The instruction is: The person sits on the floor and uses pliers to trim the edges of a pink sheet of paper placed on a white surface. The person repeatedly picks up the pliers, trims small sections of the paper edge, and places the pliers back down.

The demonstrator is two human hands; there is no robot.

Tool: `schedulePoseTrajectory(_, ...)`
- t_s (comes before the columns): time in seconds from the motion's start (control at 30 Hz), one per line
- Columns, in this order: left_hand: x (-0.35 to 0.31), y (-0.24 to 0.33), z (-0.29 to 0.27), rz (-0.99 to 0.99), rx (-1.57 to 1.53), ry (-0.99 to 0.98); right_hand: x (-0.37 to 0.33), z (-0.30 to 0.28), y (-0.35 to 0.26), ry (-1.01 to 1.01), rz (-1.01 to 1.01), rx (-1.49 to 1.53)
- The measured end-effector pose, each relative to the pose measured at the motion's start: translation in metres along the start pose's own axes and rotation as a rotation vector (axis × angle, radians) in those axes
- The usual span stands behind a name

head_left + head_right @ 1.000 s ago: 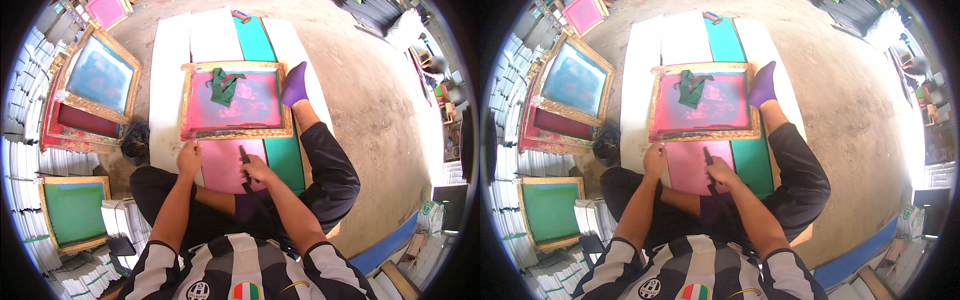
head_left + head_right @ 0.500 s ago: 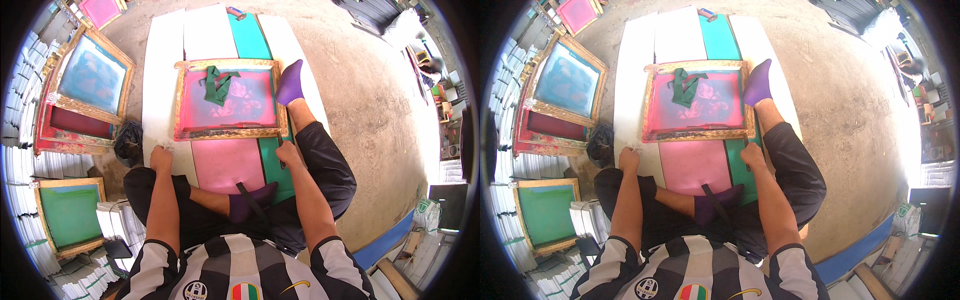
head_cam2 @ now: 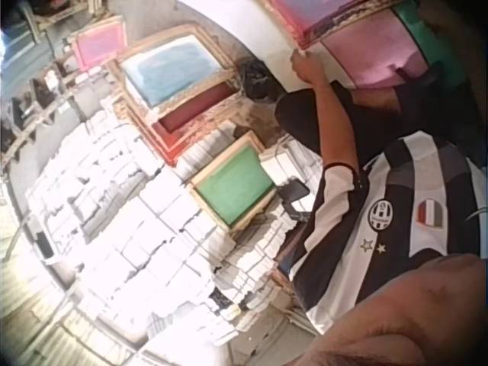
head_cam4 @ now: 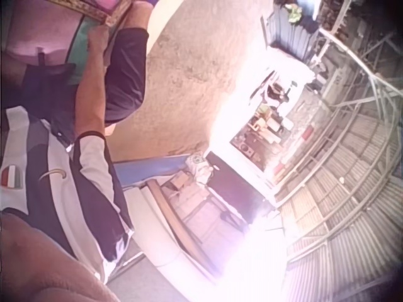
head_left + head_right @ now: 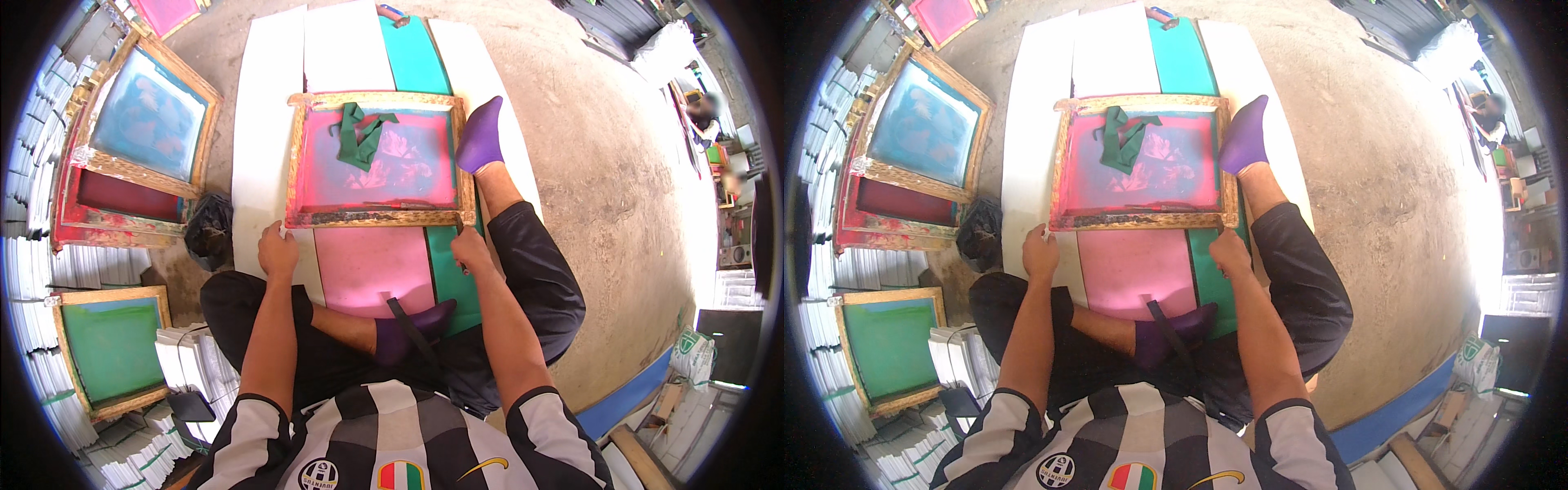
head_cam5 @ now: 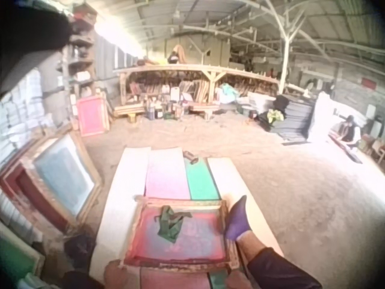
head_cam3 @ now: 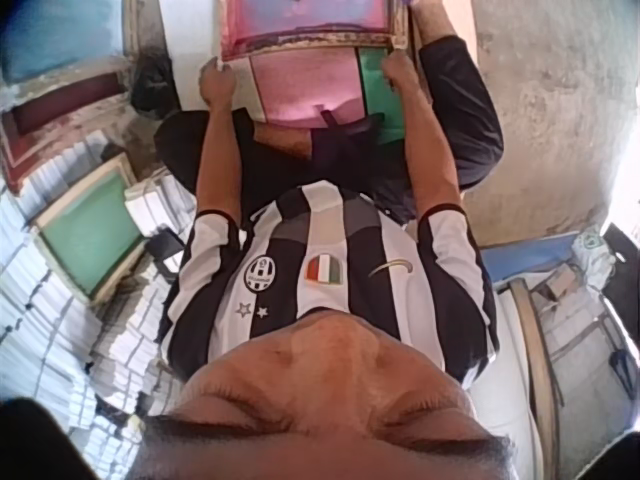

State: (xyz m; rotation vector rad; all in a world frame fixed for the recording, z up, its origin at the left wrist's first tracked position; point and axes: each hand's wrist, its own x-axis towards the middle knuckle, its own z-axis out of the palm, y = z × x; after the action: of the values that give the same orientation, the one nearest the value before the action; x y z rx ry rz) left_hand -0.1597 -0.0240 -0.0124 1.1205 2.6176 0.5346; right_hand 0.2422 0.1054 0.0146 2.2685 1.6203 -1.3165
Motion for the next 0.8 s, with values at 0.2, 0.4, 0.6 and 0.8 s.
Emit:
schedulePoseTrajectory(0.2, -0.003, 0.006, 0.007, 0.033, -0.008, -0.016, -0.006, -0.002, -0.004, 0.031, -0.018, -0.048)
schedulePoseTrajectory(0.4, 0.001, 0.008, 0.007, 0.052, -0.030, -0.001, 0.028, 0.031, 0.040, 0.228, -0.143, -0.103)
schedulePoseTrajectory(0.6, 0.003, 0.003, 0.010, 0.014, -0.070, -0.005, 0.016, 0.037, 0.035, 0.225, -0.141, 0.034)
schedulePoseTrajectory(0.8, -0.013, 0.035, 0.008, 0.176, -0.219, 0.287, -0.014, 0.041, 0.014, -0.023, -0.219, 0.323)
